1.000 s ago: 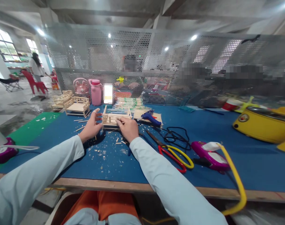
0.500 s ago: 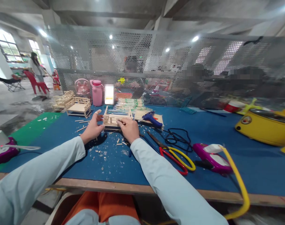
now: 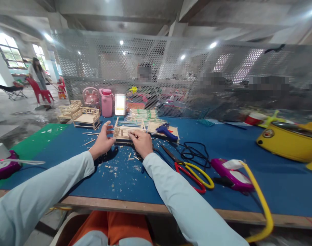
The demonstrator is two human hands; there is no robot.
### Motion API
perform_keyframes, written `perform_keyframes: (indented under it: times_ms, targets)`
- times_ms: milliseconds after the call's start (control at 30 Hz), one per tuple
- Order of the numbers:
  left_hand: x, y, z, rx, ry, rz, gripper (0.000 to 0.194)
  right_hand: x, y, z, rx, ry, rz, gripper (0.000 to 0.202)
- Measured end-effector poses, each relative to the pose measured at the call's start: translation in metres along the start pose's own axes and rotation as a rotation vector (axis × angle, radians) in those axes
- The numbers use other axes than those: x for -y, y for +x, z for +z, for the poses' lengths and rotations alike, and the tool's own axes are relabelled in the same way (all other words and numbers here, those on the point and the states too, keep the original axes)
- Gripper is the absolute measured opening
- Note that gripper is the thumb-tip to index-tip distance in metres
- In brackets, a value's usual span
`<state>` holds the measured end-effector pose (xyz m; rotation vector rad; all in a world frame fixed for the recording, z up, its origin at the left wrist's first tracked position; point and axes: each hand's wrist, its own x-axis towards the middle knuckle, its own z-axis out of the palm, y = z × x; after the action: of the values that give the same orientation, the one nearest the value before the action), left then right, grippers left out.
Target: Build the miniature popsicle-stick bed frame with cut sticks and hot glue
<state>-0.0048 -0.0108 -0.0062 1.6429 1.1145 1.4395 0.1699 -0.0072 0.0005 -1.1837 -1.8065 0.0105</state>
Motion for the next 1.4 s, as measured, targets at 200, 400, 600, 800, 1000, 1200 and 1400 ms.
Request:
perform_keyframes:
  times_ms: [200,400,600,800,1000,1200,1400]
  targets:
    - [0.0007,-0.0002,0.0000,-0.001,-0.004,-0.001,0.074,0.0010,-0.0005,-0.0005,-0.004,-0.008,0.006,0.016]
    - [-0.0021,-0.0009,-0.0005,0.002,0.019,-0.008,0.074,0.0014,0.0000,-0.0008,-0.001,-0.013,0.001,0.016]
    - [0.0014,-0.0006,-0.0007,-0.020,0.010,0.017,0.072,0.0010,-0.0007,-0.0008,-0.007,-0.024,-0.006,0.016]
    - [0.0030,0.0006,-0.0012,-0.029,0.001,0.006,0.071,0.0004,-0.0007,-0.0002,-0.009,-0.032,-0.013,0.016]
    - [0.0020,0.0007,-0.0008,-0.038,-0.013,0.003,0.071,0.0011,-0.0006,0.0000,-0.013,-0.036,-0.011,0.016]
    - [0.0011,0.0007,-0.0012,-0.025,0.024,0.005,0.070,0.0013,-0.0007,0.0001,-0.011,-0.034,-0.008,0.016]
    - [0.0008,0.0005,-0.0012,-0.032,-0.003,0.002,0.070,0.0003,-0.0007,0.0001,-0.007,-0.034,-0.008,0.015]
